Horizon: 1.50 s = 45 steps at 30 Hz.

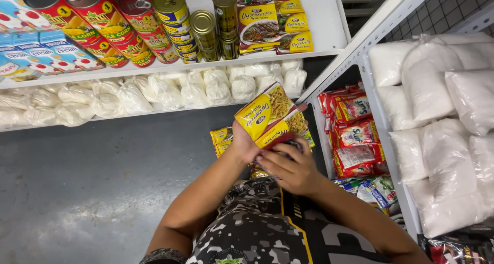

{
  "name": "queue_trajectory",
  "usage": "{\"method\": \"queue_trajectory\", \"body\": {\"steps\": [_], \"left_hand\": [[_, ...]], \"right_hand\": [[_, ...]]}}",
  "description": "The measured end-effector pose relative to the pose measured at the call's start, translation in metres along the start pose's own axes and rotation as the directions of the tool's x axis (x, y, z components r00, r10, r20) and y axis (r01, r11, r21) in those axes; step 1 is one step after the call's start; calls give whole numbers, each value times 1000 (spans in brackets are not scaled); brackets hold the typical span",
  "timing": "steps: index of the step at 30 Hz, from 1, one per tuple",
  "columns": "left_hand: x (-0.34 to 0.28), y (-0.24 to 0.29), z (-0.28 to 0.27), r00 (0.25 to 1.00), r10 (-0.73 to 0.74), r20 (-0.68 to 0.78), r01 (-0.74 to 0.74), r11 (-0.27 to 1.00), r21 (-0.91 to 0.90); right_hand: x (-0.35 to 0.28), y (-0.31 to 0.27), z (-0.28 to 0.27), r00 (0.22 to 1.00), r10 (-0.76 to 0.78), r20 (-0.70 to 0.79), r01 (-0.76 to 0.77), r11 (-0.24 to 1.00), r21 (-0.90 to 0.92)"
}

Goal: The person wipes down and organizes condiment sauce packets on a grocery store shelf.

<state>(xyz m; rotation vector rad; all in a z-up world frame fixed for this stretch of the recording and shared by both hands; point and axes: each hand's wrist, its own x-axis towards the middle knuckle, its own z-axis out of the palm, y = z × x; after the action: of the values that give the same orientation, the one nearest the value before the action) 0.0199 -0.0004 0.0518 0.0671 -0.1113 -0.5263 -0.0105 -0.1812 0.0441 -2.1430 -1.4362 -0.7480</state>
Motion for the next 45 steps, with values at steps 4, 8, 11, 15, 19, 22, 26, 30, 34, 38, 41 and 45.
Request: {"method": "queue_trajectory", "body": {"steps": [4,8,11,15,19,22,26,30,34,38,41,45], "left_hand": [[-5,-5,-9,995,2,-102,-10,997,-80],[-4,-13,-29,999,-2,-42,3,1000,2],[-2,-10,-17,999,32,15,-33,999,35],[-3,-7,0,990,109,-86,-108,994,13],[-9,-6,13,993,91,-77,-90,996,18],[-7,4,17,996,57,-71,-47,990,133],[6,17,23,989,28,-144,4,976,219],[16,35,10,967,-17,-256,60,985,160],[13,53,-19,943,-21,-333,40,998,52],[-2,45,-41,936,-30,-350,48,998,42],[-8,30,-77,892,-19,-452,54,996,64],[-17,10,-117,849,54,-525,30,988,151]], "right_hand": [[-26,36,-1,999,17,-49,-24,990,-136],[-3,20,-2,976,159,-148,-183,970,-163],[3,-2,-3,989,93,-116,-101,993,-63],[-23,25,14,966,-13,-257,-18,993,-120],[-38,70,32,684,687,-246,-548,707,447],[-55,97,50,487,870,81,-427,156,891],[-84,119,59,703,538,464,-482,-119,868],[-88,111,60,597,223,770,-768,-117,630],[-60,104,52,572,154,806,-784,-184,592],[-46,104,50,688,156,709,-702,-103,704],[-34,113,46,707,203,678,-671,-114,733],[-12,120,38,684,286,671,-680,-83,729]]}}
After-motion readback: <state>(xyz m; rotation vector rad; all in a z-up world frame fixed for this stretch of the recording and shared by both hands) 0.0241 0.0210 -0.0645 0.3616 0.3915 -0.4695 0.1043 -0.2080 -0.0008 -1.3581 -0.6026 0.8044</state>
